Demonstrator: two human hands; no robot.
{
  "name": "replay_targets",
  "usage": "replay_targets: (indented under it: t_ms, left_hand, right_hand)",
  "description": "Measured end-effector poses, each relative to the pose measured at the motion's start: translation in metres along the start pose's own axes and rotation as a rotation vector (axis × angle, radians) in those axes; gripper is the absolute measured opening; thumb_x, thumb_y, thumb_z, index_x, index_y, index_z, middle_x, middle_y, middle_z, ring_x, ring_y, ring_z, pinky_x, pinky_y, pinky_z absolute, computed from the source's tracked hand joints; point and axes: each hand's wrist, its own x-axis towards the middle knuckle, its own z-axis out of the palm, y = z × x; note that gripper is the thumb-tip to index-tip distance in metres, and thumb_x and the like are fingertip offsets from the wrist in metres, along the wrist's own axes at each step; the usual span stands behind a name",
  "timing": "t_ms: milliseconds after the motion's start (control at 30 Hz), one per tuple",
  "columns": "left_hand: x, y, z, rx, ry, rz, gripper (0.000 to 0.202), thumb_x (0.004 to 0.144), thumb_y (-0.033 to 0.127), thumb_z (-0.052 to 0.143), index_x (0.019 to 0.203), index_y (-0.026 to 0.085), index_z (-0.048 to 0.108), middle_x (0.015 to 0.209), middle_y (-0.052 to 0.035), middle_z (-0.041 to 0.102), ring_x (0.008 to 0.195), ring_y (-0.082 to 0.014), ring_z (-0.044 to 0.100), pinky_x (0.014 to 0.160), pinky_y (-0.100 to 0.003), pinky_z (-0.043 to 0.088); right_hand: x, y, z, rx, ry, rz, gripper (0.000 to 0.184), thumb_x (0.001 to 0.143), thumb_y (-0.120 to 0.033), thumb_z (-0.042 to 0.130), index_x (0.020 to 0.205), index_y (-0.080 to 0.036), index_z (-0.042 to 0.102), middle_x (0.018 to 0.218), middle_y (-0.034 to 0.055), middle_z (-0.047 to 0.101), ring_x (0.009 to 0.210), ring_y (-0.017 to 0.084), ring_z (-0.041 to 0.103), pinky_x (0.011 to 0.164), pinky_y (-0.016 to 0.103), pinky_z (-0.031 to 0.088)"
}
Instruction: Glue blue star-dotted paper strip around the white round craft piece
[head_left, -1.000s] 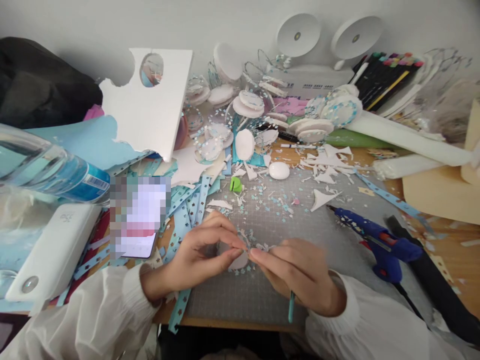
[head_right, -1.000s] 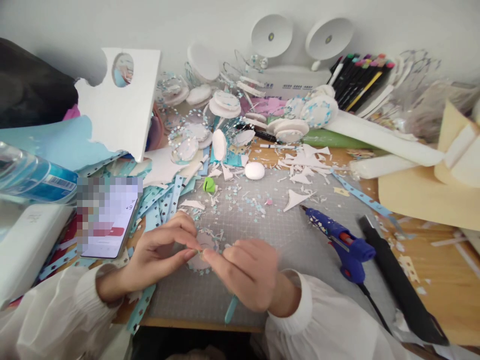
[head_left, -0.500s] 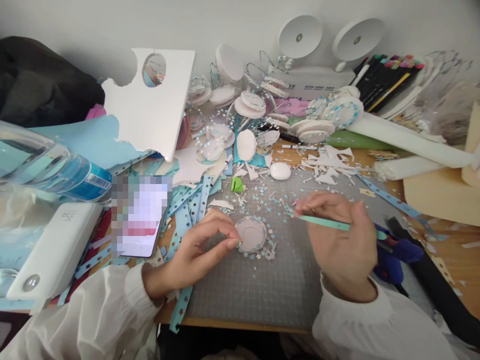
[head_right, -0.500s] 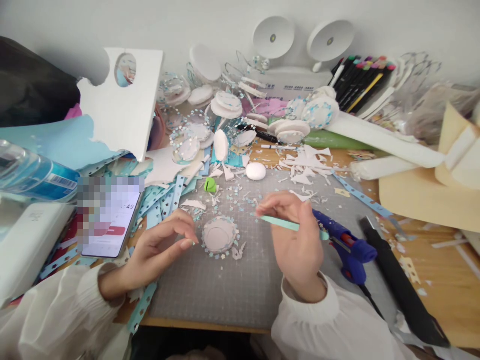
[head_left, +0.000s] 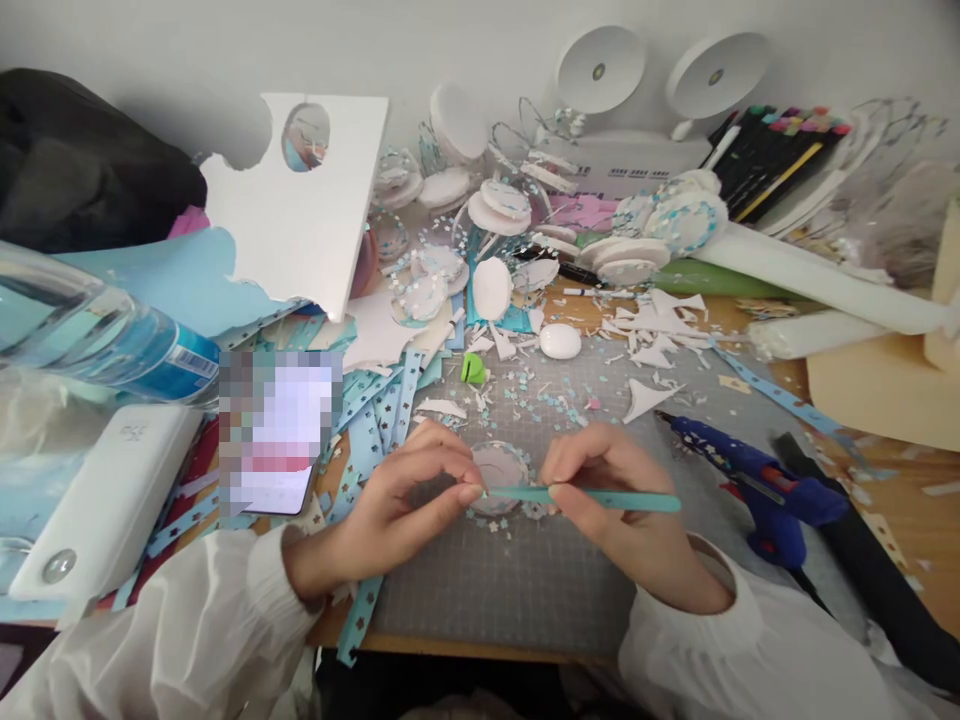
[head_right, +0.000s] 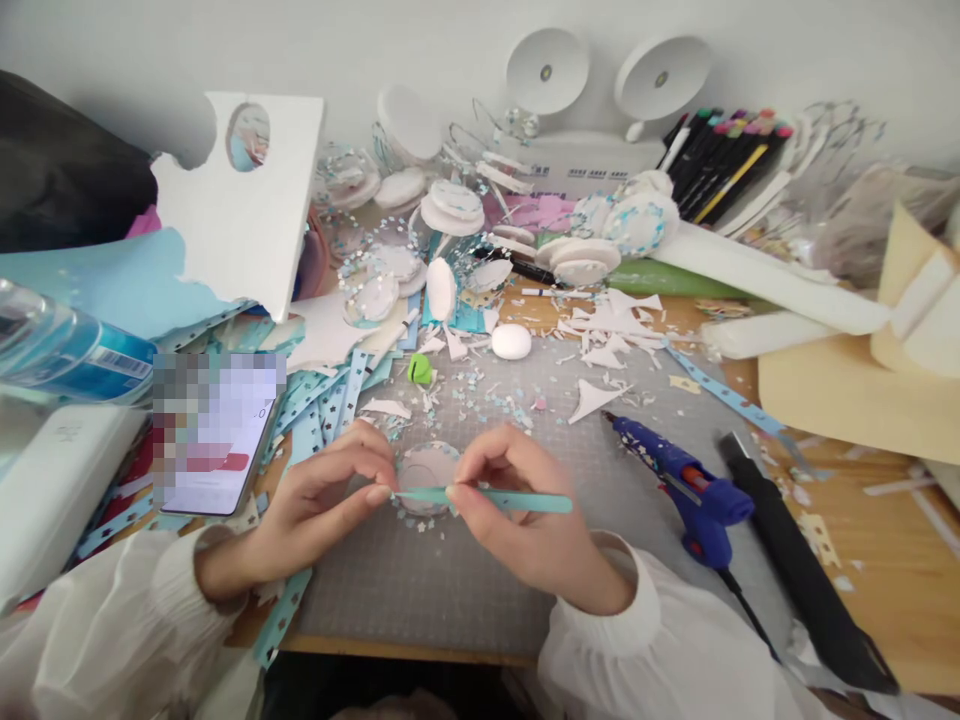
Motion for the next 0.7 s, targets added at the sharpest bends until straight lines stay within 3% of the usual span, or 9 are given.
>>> replay_targets:
  t_ms: [267, 533, 700]
  left_hand:
    - [0.0022, -0.0004, 0.0012, -0.005, 0.025, 0.025, 0.007, 0.09, 0.017, 0.059, 0.087, 0.016, 0.066, 0.083, -0.0053, 0.062, 0.082, -0.0156, 0.056, 0.076, -0.029, 0.046]
    - [0.0031, -0.001, 0.002, -0.006, 0.039, 0.023, 0.01, 0.09, 0.021, 0.06, 0.087, 0.016, 0.068, 0.082, -0.0055, 0.064, 0.081, -0.0161, 0.058, 0.075, -0.03, 0.047]
    - [0.0033, 0.0007, -0.0006, -0.012, 0.023, 0.038, 0.01, 0.091, 0.02, 0.06, 0.089, 0.016, 0.069, 0.082, -0.0055, 0.062, 0.08, -0.0156, 0.057, 0.074, -0.029, 0.047]
  right_hand:
    - [-0.0008, -0.0031, 0.0025, -0.029, 0.008, -0.082, 0.015, 0.085, -0.012, 0.058, 0.091, -0.024, 0.05, 0.069, -0.0029, 0.056, 0.062, 0.012, 0.058, 0.054, 0.024, 0.049]
    - [-0.0023, -0.0029, 0.0047, -0.023, 0.01, -0.057, 0.015, 0.087, -0.014, 0.058, 0.091, -0.024, 0.047, 0.069, -0.0025, 0.057, 0.062, 0.013, 0.059, 0.054, 0.025, 0.05]
    - [-0.0019, 0.0023, 0.0049, 0.093, 0.003, -0.036, 0.018, 0.088, -0.014, 0.057, 0.09, -0.026, 0.043, 0.067, -0.005, 0.057, 0.059, 0.011, 0.055, 0.053, 0.025, 0.047]
